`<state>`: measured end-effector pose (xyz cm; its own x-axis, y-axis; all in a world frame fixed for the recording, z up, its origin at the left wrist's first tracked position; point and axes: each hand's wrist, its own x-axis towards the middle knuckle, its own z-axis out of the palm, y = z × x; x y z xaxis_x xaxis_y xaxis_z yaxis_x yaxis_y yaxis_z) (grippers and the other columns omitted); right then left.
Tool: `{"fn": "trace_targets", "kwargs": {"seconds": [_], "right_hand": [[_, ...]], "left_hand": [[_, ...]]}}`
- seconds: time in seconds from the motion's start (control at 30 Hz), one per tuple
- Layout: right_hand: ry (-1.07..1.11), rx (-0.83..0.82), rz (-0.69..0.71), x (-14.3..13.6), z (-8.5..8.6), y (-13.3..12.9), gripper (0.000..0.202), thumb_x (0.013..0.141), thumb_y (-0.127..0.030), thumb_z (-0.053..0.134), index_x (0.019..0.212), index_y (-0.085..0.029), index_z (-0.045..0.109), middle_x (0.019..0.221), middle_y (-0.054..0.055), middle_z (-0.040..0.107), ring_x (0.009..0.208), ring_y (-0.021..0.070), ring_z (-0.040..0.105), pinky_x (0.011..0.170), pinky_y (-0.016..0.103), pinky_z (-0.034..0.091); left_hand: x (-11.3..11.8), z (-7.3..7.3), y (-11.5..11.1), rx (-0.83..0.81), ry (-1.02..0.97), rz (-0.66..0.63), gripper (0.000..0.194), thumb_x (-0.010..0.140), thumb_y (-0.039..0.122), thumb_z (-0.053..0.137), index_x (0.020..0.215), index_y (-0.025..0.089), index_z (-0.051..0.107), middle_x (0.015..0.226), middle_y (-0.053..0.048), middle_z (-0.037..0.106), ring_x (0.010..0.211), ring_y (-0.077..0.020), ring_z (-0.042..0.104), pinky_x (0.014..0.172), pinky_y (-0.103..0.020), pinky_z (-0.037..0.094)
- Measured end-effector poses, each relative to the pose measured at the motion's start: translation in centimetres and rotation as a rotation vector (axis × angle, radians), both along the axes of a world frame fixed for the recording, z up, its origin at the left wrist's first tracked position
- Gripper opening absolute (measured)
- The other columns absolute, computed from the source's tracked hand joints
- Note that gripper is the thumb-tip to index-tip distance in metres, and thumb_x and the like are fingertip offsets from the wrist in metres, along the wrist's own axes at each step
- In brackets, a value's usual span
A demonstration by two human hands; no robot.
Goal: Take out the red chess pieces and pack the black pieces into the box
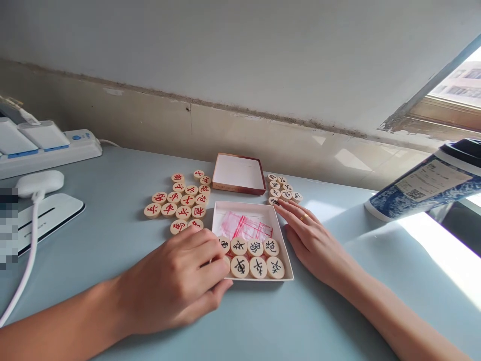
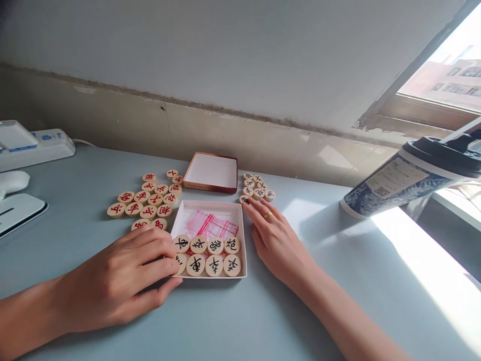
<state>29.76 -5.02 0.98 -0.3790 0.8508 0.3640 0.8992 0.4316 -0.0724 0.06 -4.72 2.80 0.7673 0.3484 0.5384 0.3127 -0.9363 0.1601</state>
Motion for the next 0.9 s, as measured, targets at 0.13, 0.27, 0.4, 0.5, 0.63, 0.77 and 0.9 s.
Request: {"fn": "trace_targets", "kwargs": {"seconds": [0.13,0.27,0.4,0.5,0.63,0.77,0.9], "right_hand": [[0.006,0.019,-0.023,-0.5,0.3,-0.4,0.035,0.101,-0.018,0.042,0.133,-0.014,0.056,0.126,0.017,0.068,0.119,0.0333,0.064,0.092,0.057,0.061],[0.037,0.002,-0.051,-0.9,0.7,-1.0,0.025,0.101,-0.022,0.045,0.120,-0.018,0.061,0.118,0.015,0.068,0.096,0.0270,0.071,0.074,0.044,0.063],[0.076,-0.023,-0.081,-0.9,0.8,-0.9,0.017,0.100,-0.023,0.047,0.109,-0.022,0.062,0.105,0.010,0.072,0.087,0.0242,0.071,0.068,0.038,0.060],[0.123,-0.006,-0.123,-1.0,1.1,-0.9,0.012,0.100,-0.025,0.050,0.104,-0.024,0.061,0.091,0.005,0.072,0.074,0.0207,0.069,0.060,0.033,0.057],[0.285,0.105,-0.132,-2.4,2.1,-2.0,0.011,0.100,-0.023,0.056,0.111,-0.024,0.057,0.104,0.005,0.070,0.077,0.0161,0.068,0.063,0.029,0.057],[0.373,0.133,0.119,-3.9,2.6,-4.0,0.025,0.097,-0.014,0.060,0.120,-0.024,0.054,0.112,0.004,0.069,0.095,0.0136,0.069,0.084,0.026,0.058],[0.347,0.048,0.372,-3.9,2.6,-5.3,0.038,0.092,-0.005,0.060,0.125,-0.021,0.053,0.118,0.007,0.069,0.104,0.0135,0.069,0.091,0.026,0.056]], "left_hand": [[0.1,-0.1,0.0,0.021,0.001,0.004,0.021,0.098,0.012,0.052,0.081,0.015,0.063,0.081,-0.004,0.063,0.081,-0.0199,0.057,0.078,-0.035,0.044],[0.1,-0.1,0.1,0.003,0.010,0.005,0.016,0.097,0.010,0.053,0.085,0.016,0.063,0.082,-0.004,0.064,0.082,-0.0200,0.059,0.079,-0.035,0.046],[-0.1,0.4,0.1,-0.032,-0.022,-0.058,0.013,0.093,0.010,0.054,0.100,0.014,0.064,0.089,-0.006,0.067,0.087,-0.0211,0.062,0.083,-0.037,0.050],[-0.2,0.8,-0.1,-0.009,-0.044,-0.171,0.019,0.087,0.005,0.052,0.098,0.016,0.063,0.081,-0.003,0.068,0.078,-0.0181,0.063,0.074,-0.033,0.052],[-0.2,0.6,-0.3,-0.010,-0.037,-0.236,0.024,0.082,0.001,0.050,0.097,0.016,0.062,0.076,-0.004,0.068,0.070,-0.0170,0.063,0.062,-0.032,0.051],[-0.1,0.8,-0.4,-0.040,0.006,-0.249,0.022,0.087,0.001,0.048,0.090,0.017,0.063,0.072,-0.003,0.068,0.064,-0.0151,0.063,0.057,-0.029,0.052],[0.1,1.6,-0.7,-0.049,0.068,-0.224,0.029,0.100,0.008,0.042,0.086,0.020,0.065,0.064,0.001,0.065,0.053,-0.0132,0.058,0.046,-0.029,0.046]]}}
